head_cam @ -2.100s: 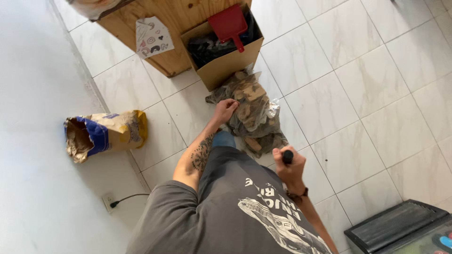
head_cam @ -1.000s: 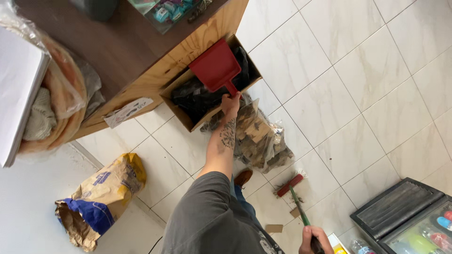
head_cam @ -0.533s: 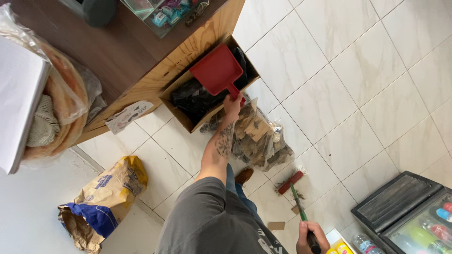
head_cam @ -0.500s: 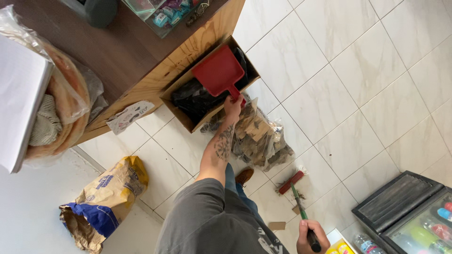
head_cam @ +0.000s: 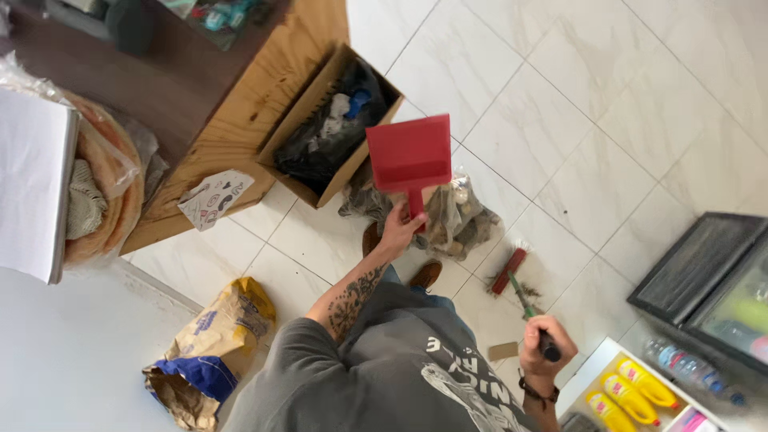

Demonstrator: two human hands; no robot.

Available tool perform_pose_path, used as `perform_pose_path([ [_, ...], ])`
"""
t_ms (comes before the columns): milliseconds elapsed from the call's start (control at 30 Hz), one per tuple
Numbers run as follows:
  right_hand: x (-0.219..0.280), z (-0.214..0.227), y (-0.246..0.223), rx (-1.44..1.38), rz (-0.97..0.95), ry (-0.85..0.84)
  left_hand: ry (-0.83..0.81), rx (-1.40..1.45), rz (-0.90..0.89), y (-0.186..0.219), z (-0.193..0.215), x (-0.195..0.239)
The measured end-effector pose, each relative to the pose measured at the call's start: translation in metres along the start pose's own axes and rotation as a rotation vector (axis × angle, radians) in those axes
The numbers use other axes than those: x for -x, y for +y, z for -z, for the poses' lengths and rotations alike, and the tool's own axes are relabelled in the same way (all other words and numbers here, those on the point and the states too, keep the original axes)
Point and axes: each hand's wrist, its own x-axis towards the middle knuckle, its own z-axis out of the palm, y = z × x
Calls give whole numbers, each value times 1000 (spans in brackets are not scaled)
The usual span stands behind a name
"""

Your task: The person sweeps debris from the tiled floor using a broom and then collects the debris into a red dustpan.

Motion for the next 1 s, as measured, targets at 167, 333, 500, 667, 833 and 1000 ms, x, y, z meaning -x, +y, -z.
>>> perform_pose_path([
  [167, 14, 43, 31, -75, 203, 148, -335, 95, -46, -44, -15, 26],
  [333, 48, 105, 83, -218, 168, 307, -415, 89, 48, -91, -52, 36],
  [500, 83, 173, 106, -282, 214, 421, -429, -148, 228, -120, -89, 46],
  [667, 104, 226, 107, -380, 231, 592, -443, -372, 310, -127, -125, 69],
  [833, 137, 252, 100, -350, 160, 740, -444, -782, 356, -94, -164, 119],
  [1000, 177, 264, 114, -392, 166, 1138, -575, -1133, 218, -129, -145, 90],
])
